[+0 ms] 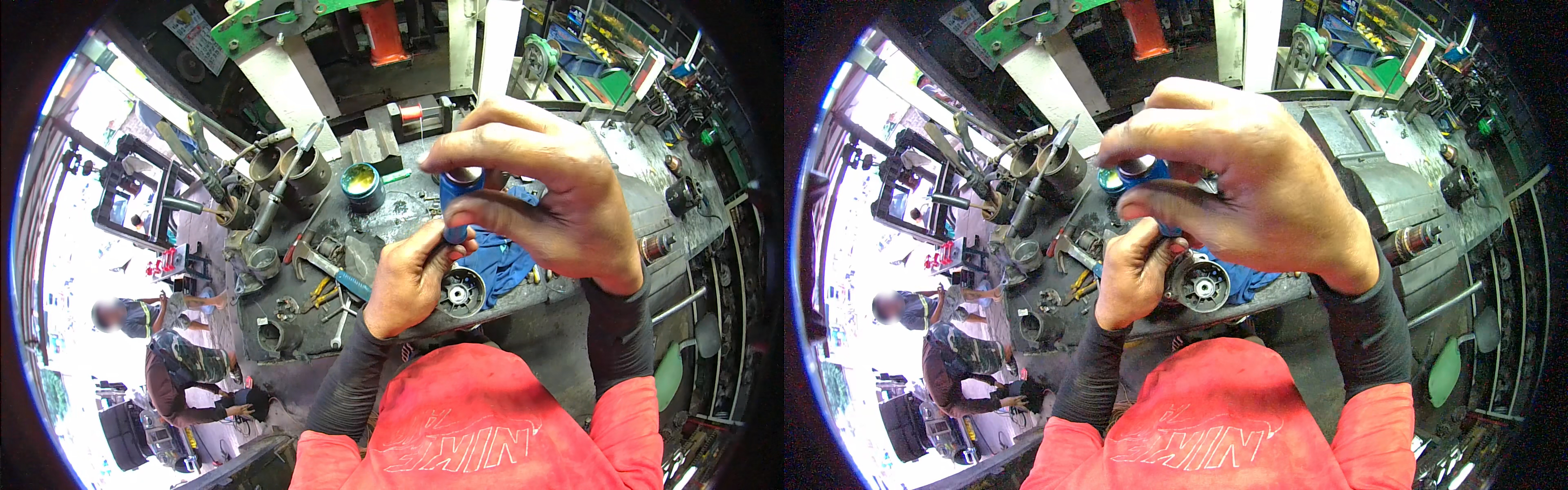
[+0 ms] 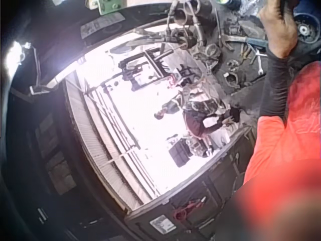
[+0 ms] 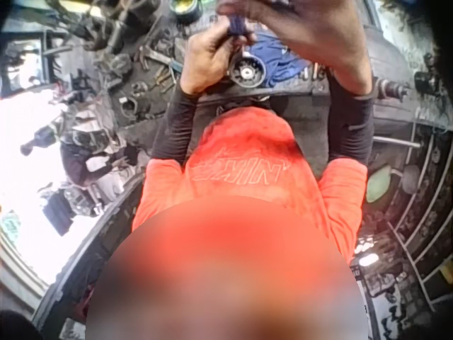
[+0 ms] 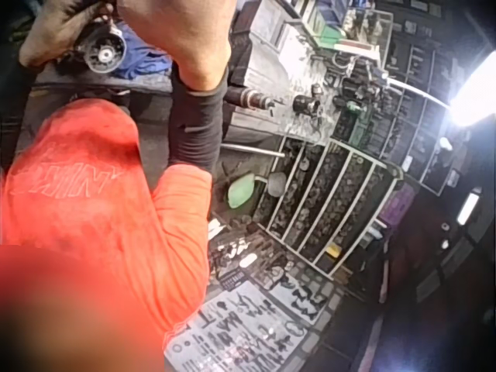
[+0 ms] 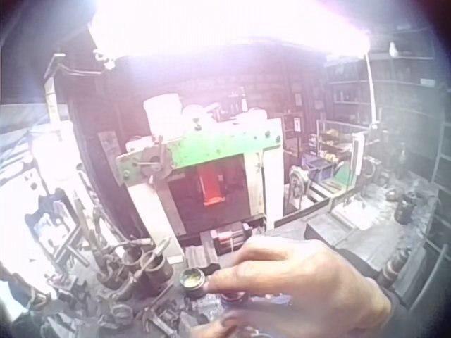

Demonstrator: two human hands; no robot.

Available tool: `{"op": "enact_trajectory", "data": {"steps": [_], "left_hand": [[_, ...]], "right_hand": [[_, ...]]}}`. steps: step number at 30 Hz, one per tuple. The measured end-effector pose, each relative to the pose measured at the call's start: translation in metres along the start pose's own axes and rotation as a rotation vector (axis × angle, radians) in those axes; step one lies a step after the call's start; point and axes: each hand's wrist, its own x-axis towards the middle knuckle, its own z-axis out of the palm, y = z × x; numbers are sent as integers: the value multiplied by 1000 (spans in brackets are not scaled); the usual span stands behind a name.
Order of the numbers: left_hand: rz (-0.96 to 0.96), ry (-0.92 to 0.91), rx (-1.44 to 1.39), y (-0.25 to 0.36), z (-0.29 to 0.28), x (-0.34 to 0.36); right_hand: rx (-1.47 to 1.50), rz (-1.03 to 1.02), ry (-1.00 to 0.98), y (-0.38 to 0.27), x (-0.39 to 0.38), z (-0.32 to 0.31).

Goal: The person disassembles a mechanical component, cleans it with a blue cloth, and applies lubricant from a spray can. They then reassemble the part by inserting small metal pieces and wiping excess lubricant.

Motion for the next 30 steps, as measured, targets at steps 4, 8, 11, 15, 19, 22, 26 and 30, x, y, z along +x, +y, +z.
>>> {"op": "enact_trajectory", "data": {"steps": [4, 8, 11, 15, 19, 22, 26, 30], "left_hand": [[140, -20, 330, 5, 1, 5], [60, 87, 56, 9, 7, 11], [19, 7, 17, 15, -2, 10], [206, 11, 316, 19, -6, 13], [101, -56, 162, 16, -9, 16], [40, -128, -39, 15, -17, 16], [200, -35, 283, 15, -12, 17], [22, -22, 159, 8, -5, 16]], "right_hand": [[-606, -46, -20, -8, 7, 1], [-429, -134, -140, -12, 15, -6], [-265, -233, -274, -14, 15, -12], [-644, -97, -236, -19, 15, -14], [-524, -112, -242, -23, 27, -18], [-286, -142, -437, -23, 32, -22], [-585, -58, -296, -15, 22, -13], [-561, -159, -193, -5, 16, -6]]}}
